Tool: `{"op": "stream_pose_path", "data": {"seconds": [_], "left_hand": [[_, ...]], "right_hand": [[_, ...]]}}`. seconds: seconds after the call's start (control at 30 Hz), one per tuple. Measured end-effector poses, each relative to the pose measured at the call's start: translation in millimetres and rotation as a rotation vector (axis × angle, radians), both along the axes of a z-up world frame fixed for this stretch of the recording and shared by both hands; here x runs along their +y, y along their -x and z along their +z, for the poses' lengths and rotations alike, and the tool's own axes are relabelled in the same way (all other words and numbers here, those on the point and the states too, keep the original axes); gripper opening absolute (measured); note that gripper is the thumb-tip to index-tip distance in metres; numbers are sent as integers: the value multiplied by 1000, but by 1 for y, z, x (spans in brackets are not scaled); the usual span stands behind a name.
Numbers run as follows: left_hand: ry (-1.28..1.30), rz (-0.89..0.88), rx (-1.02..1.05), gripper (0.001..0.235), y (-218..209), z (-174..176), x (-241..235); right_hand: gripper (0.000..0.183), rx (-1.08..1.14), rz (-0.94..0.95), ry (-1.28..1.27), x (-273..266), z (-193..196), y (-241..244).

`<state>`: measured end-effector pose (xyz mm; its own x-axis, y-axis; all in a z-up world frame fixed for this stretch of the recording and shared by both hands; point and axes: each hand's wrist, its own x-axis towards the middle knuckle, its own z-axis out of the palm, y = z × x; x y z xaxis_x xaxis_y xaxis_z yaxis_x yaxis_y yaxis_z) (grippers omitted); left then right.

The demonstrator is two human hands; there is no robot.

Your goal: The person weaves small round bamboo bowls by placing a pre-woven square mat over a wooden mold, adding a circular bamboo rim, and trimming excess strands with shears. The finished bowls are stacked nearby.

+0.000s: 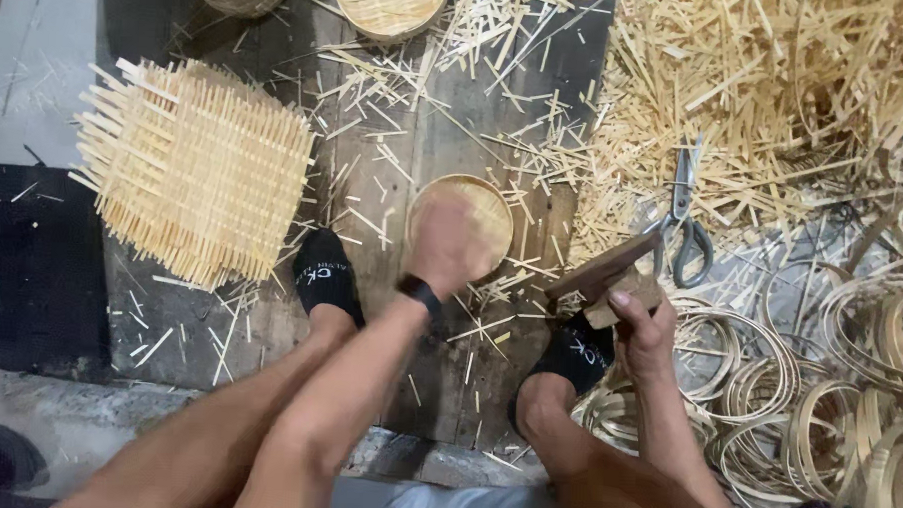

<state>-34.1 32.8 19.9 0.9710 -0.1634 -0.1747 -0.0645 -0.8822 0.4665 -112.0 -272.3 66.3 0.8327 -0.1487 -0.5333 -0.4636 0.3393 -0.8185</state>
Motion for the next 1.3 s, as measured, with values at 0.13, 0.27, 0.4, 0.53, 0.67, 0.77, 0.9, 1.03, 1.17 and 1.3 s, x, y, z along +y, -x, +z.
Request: {"op": "stream_pose_path", "data": {"seconds": [0.13, 0.27, 0.4, 0.53, 0.67, 0.77, 0.9, 1.03, 1.17, 1.3], "left_hand": [[59, -206, -233, 53, 42, -7, -28], [45, -284, -297, 57, 27, -41, 9], [174, -256, -463, 49, -74, -61, 72], [-104, -110, -557, 42, -189, -59, 113], [-99, -90, -537, 39, -249, -57, 130], [-69, -58, -525, 35, -260, -59, 129], [-69, -62, -490, 40, -256, -57, 125], [-110, -63, -436, 41, -260, -38, 124], [-243, 41, -726, 57, -225, -19, 84], [628, 249, 405, 51, -95, -25, -10]], "right_hand": [[43, 3, -28, -53, 4, -4, -2], [42, 25, 16, 4, -8, -7, 6], [38, 55, 52, 117, -24, -18, 17], [42, 157, 38, 152, -40, -25, 31], [44, 275, 202, 492, -56, -27, 39], [43, 233, 223, 438, -58, -28, 37], [47, 251, 79, 179, -52, -27, 33], [52, 208, 91, 161, -47, -22, 24], [62, 67, 39, -66, -32, -29, 11], [52, -40, 68, -720, -7, -39, -11]]}}
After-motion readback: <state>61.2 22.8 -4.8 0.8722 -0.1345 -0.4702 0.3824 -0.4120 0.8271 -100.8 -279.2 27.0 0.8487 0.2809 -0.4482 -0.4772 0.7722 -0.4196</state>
